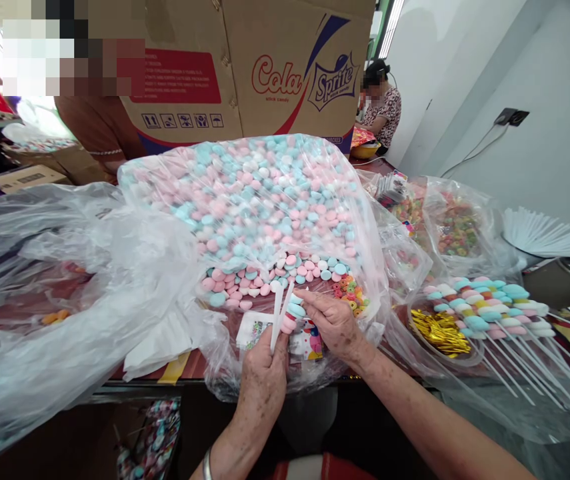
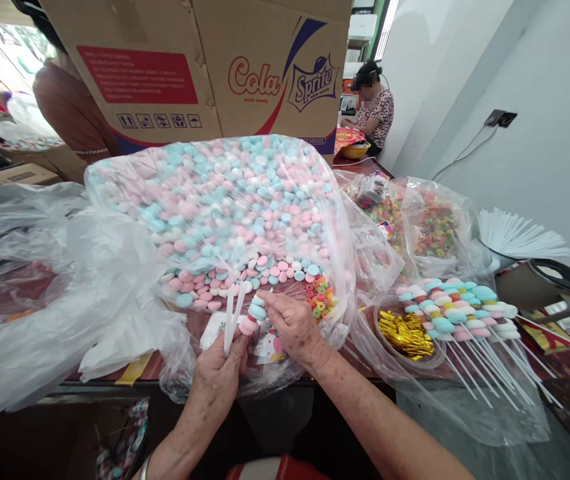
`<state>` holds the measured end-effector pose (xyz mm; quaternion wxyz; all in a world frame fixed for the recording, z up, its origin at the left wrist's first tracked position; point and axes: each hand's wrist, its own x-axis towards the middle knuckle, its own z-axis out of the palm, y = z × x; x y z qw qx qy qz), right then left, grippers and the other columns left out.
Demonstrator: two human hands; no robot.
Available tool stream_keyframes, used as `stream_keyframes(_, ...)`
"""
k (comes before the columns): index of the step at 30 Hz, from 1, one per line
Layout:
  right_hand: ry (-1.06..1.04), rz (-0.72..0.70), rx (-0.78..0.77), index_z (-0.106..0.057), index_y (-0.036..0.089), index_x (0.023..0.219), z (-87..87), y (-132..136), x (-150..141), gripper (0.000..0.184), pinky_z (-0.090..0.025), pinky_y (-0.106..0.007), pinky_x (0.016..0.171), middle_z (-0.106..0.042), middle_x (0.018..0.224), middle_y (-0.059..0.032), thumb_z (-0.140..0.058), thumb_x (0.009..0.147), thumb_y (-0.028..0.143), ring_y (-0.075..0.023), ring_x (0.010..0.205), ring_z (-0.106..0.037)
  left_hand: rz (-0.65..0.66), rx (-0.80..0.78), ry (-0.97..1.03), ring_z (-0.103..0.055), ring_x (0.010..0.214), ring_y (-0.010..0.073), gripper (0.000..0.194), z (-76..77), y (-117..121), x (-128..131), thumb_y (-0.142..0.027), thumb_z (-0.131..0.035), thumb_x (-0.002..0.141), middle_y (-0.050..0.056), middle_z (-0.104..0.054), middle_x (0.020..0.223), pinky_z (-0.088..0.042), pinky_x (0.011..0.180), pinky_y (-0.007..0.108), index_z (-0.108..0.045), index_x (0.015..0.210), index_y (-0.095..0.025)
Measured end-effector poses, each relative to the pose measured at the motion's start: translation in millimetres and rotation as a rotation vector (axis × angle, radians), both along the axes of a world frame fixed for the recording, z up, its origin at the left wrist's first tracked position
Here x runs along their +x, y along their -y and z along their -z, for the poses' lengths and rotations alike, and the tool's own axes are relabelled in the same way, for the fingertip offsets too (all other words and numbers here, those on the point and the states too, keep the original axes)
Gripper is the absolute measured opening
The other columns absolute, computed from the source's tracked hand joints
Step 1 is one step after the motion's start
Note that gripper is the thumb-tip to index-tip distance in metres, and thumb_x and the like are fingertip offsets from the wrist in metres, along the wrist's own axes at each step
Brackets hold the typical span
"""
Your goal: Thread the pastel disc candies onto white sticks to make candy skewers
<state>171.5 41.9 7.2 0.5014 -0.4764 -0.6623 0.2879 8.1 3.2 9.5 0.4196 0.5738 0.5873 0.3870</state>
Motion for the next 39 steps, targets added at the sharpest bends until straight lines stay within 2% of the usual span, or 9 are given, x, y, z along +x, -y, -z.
stream_keyframes(5,-0.133,0.017,-0.090,-0.068,0.026,0.124,-9.9,2,2,0.034,-0.052,-0.038,0.099,-0.072,0.119,-0.0035,-0.053,0.094,0.032,-0.0215,0.110,-0.067,0.028,0.000,-0.021,-0.040,0.053,0.0136,0.039,-12.3,-10,2,-0.050,-0.052,0.091,-0.005,-0.047,0.054,-0.033,0.052,0.024,-0.059,0.067,-0.020)
stream_keyframes(10,-0.468,-0.148,-0.162,-0.040,0.028,0.148,-14.8,4,-3,0.068,-0.052,-0.038,0.101,-0.063,0.132,-0.0062,-0.067,0.086,0.035,-0.0209,0.114,-0.064,0.052,-0.073,0.080,-0.038,0.049,0.0120,0.043,-16.5,-12,5,-0.055,-0.055,0.089,-0.005,-0.047,0.052,-0.028,0.047,0.023,-0.058,0.064,-0.019)
stream_keyframes(13,-0.562,-0.147,-0.206,-0.039,0.028,0.148,-12.5,5,-6,0.078,-0.053,-0.038,0.099,-0.061,0.133,-0.0078,-0.075,0.079,0.033,-0.0214,0.113,-0.064,0.052,-0.148,0.200,-0.032,0.042,0.0090,0.045,-11.1,-9,6,-0.057,-0.059,0.086,-0.005,-0.046,0.050,-0.022,0.042,0.023,-0.057,0.061,-0.018)
stream_keyframes(20,-0.555,-0.088,-0.198,-0.053,0.027,0.137,-6.2,6,-6,0.062,-0.053,-0.036,0.098,-0.066,0.126,-0.0068,-0.075,0.080,0.032,-0.0204,0.112,-0.064,0.041,-0.317,0.493,-0.028,0.034,0.0050,0.036,-8.5,1,11,-0.052,-0.068,0.077,-0.006,-0.048,0.046,-0.016,0.036,0.020,-0.059,0.069,-0.018)
stream_keyframes(28,-0.585,-0.004,-0.174,-0.059,0.024,0.129,-6.4,5,-8,0.047,-0.057,-0.035,0.090,-0.069,0.119,-0.0063,-0.068,0.085,0.037,-0.0195,0.102,-0.067,-0.002,-0.335,0.487,-0.028,0.031,0.0038,0.035,-16.4,6,13,-0.050,-0.071,0.074,-0.004,-0.052,0.046,-0.014,0.035,0.019,-0.062,0.068,-0.016)
stream_keyframes(30,-0.624,-0.008,-0.172,-0.058,0.025,0.128,-10.9,6,-10,0.047,-0.057,-0.035,0.089,-0.068,0.119,-0.0060,-0.069,0.084,0.037,-0.0187,0.101,-0.067,0.019,-0.325,0.415,-0.032,0.031,0.0042,0.043,-17.2,6,12,-0.055,-0.072,0.072,-0.003,-0.053,0.047,-0.016,0.035,0.018,-0.059,0.060,-0.015)
stream_keyframes(34,-0.769,-0.093,-0.178,-0.048,0.025,0.133,-22.1,10,-17,0.065,-0.057,-0.034,0.086,-0.068,0.113,-0.0043,-0.077,0.075,0.036,-0.0179,0.094,-0.067,0.033,-0.261,0.324,-0.036,0.036,0.0077,0.046,-18.1,0,10,-0.061,-0.072,0.071,-0.005,-0.048,0.041,-0.025,0.036,0.018,-0.063,0.064,-0.016)
stream_keyframes(36,-0.783,-0.099,-0.199,-0.051,0.025,0.127,-29.4,13,-18,0.059,-0.058,-0.031,0.077,-0.069,0.101,-0.0024,-0.078,0.074,0.036,-0.0173,0.086,-0.067,0.072,-0.227,0.272,-0.045,0.042,0.0114,0.047,-19.0,-3,9,-0.063,-0.073,0.069,-0.002,-0.053,0.045,-0.034,0.039,0.019,-0.066,0.064,-0.017)
stream_keyframes(39,-0.757,-0.009,-0.180,-0.056,0.023,0.118,-44.3,19,-1,0.046,-0.057,-0.028,0.066,-0.068,0.093,-0.0007,-0.074,0.077,0.036,-0.0143,0.073,-0.064,0.068,-0.181,0.217,-0.062,0.067,0.0198,0.046,-19.8,-5,6,-0.061,-0.077,0.064,0.004,-0.070,0.067,-0.051,0.057,0.024,-0.075,0.080,-0.018)
